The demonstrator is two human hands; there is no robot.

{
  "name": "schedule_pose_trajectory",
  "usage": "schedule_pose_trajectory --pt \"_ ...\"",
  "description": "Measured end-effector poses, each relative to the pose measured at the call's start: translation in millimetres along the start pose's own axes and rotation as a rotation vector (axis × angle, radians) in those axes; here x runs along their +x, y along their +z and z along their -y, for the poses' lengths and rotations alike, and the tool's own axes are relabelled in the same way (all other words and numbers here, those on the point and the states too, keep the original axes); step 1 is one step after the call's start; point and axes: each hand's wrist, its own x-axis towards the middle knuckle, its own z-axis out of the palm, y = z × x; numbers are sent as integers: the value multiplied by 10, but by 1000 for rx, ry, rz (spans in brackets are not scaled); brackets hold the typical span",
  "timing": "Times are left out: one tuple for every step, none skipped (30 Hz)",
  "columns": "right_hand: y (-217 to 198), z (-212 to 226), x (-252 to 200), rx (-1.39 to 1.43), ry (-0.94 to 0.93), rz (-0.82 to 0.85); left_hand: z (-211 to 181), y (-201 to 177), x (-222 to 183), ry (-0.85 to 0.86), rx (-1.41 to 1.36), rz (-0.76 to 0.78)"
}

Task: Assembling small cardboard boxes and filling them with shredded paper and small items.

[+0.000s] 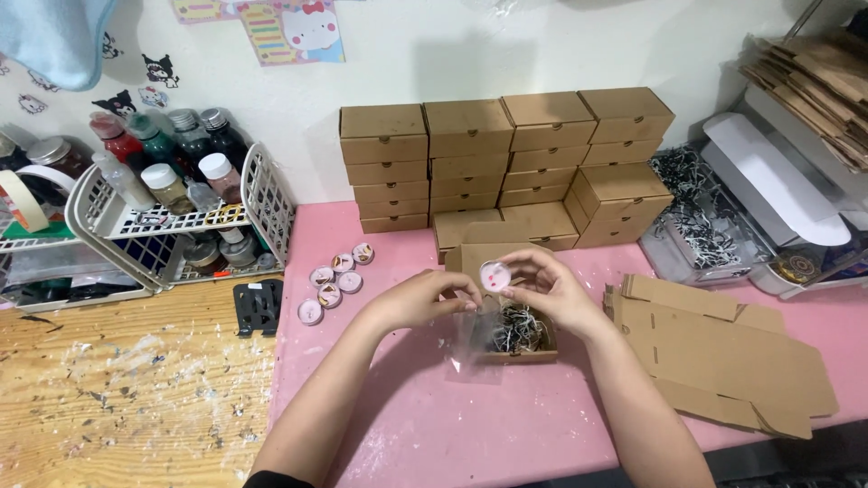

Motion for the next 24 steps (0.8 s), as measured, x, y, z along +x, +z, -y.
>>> schedule_pose_trajectory --pt "20 60 -17 2 0 -1 -49 -5 -7 -1 1 2" --pt "42 119 -33 -65 15 23 -95 -11 -15 -28 12 11" --pt "62 179 -54 -133 33 48 -141 -8 -26 -54 21 19" --pt "70 190 -63 -132 34 49 -126 0 -23 -55 20 20" --pt "79 205 -66 -143 36 79 -110 4 -21 -58 38 8" --pt "89 221 -69 -154 37 110 -95 7 -22 -61 57 -3" --pt "76 166 -53 -155 37 111 -77 11 -19 -61 57 -4" --pt "62 111 -38 -150 43 110 -60 14 -16 -21 39 -9" --pt "49 55 -27 -146 50 109 -43 21 -14 19 21 -14" --pt "45 47 -24 -146 50 110 -47 25 -11 19 21 -14" --pt "43 37 -22 -157 60 111 -50 31 -12 -8 11 -18" --pt "40 28 -21 -167 71 112 -54 36 -12 -35 0 -21" --pt "27 -2 -19 -166 72 112 -50 39 -12 -36 0 -21" --pt "13 -32 -19 -206 24 146 -47 41 -11 -16 20 -27" --pt "-2 -62 -19 -245 -24 178 -44 43 -8 5 39 -32" --pt "-2 -102 -19 -244 -24 178 -65 36 -10 4 40 -32" --pt "-3 -142 -19 -295 -99 206 -86 29 -8 -37 40 -32" --pt "-5 -181 -20 -346 -175 234 -107 21 -7 -78 41 -33" --pt "11 -183 -8 -346 -175 233 -102 21 -6 -78 41 -33" --pt "28 -185 3 -365 -163 214 -98 21 -6 -71 84 -53" --pt "46 -187 14 -384 -151 195 -93 21 -7 -64 126 -74" --pt "62 -141 28 -383 -152 195 -49 31 7 -64 126 -73" --pt "74 -95 38 -336 -66 150 -6 45 26 1 115 -112" --pt "86 -48 48 -289 20 105 36 58 44 67 103 -150"
